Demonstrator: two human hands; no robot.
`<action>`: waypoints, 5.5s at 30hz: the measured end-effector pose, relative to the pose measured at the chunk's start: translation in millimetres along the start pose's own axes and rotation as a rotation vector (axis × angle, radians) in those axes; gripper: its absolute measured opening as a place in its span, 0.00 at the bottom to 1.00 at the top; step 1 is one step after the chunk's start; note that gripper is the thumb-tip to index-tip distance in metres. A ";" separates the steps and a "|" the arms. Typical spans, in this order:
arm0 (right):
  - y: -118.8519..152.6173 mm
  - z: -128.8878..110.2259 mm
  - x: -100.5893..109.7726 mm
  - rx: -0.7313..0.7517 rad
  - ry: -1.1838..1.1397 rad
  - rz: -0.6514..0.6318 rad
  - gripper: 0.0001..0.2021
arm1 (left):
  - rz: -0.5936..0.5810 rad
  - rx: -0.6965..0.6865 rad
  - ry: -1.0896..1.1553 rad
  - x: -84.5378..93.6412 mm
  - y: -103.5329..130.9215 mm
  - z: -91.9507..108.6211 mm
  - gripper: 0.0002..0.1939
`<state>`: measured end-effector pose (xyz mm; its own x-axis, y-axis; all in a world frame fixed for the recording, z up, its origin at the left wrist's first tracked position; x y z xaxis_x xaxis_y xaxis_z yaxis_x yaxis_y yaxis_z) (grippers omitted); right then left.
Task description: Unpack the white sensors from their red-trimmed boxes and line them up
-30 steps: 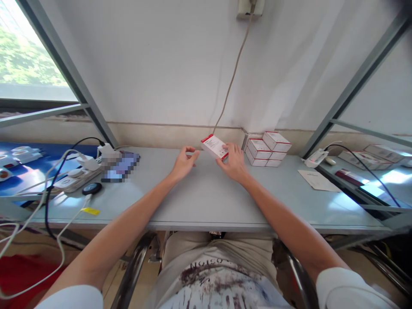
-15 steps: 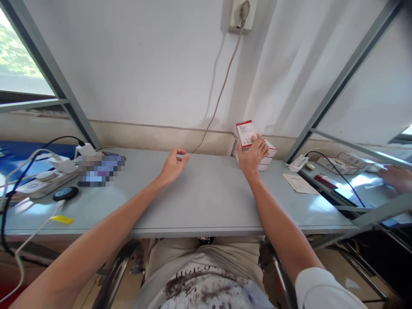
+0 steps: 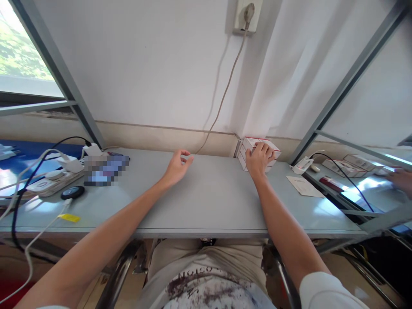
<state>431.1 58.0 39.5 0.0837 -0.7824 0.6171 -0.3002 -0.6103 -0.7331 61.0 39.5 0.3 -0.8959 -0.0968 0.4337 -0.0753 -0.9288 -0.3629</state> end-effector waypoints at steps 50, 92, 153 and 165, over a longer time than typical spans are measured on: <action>72.9 -69.2 -66.1 0.374 -0.246 -0.843 0.32 | -0.350 -0.087 -0.648 -26.7 8.7 -22.4 0.30; 78.2 -70.9 -64.5 0.427 -0.143 -0.994 0.28 | -0.534 0.034 -0.766 -30.4 17.4 -26.3 0.39; 76.8 -74.0 -65.6 0.472 -0.208 -0.987 0.25 | -0.607 -0.023 -0.714 -36.9 16.3 -27.9 0.40; 66.1 -66.3 -68.4 0.405 -0.258 -0.900 0.19 | -0.515 -0.094 -0.701 -30.1 15.7 -13.5 0.31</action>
<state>342.5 79.4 -32.2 0.3361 0.0143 0.9417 0.3152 -0.9439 -0.0982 80.9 32.6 -29.6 -0.2670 0.1007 0.9584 -0.4599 -0.8873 -0.0349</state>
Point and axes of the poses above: each hand's wrist, its own y-axis away from the middle knuckle, its own x-axis out of the back of the hand, z = x × y, the point moved 7 cm from there along -y, towards the middle knuckle, and after that the axes turned 8 degrees about -z, right-handed, at the moved point
